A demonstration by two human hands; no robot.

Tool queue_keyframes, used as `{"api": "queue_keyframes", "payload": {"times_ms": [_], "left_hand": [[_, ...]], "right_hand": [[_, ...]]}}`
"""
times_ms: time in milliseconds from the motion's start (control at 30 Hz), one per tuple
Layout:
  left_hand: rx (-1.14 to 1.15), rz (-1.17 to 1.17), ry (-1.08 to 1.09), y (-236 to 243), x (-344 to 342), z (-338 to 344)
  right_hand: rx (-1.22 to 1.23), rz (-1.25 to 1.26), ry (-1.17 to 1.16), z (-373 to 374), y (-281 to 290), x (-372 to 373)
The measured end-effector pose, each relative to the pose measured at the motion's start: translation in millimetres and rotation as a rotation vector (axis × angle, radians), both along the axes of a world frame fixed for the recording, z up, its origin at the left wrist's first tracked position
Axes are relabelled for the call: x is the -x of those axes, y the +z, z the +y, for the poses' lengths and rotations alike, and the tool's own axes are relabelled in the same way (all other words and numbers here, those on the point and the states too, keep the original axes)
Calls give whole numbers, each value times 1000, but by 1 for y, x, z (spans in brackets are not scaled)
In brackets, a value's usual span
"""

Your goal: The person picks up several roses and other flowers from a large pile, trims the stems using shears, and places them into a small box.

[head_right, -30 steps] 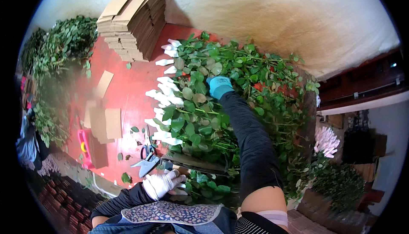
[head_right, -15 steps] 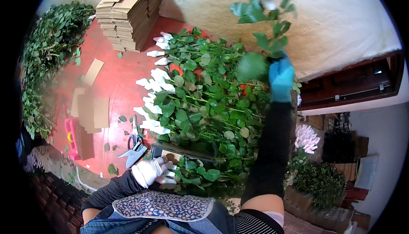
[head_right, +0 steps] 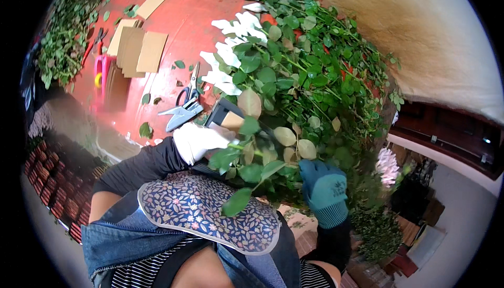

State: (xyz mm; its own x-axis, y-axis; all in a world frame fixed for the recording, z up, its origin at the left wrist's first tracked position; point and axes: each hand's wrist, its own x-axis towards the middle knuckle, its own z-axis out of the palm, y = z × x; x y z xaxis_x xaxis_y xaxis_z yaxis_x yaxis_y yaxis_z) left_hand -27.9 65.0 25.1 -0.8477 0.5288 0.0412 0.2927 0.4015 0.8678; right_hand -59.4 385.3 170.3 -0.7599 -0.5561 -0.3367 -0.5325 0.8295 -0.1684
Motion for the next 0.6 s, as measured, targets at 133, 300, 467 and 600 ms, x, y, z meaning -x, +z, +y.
{"api": "queue_keyframes", "payload": {"times_ms": [133,300,467,600], "left_hand": [[223,-599,95,13,4,9],[76,-812,188,25,10,14],[-55,-959,83,24,19,11],[272,-99,-222,7,20,6]], "right_hand": [[-103,-186,-84,58,-85,-19],[110,-93,-57,58,-115,-33],[-12,-75,-2,35,-108,-19],[22,-68,-16,40,-121,-21]]}}
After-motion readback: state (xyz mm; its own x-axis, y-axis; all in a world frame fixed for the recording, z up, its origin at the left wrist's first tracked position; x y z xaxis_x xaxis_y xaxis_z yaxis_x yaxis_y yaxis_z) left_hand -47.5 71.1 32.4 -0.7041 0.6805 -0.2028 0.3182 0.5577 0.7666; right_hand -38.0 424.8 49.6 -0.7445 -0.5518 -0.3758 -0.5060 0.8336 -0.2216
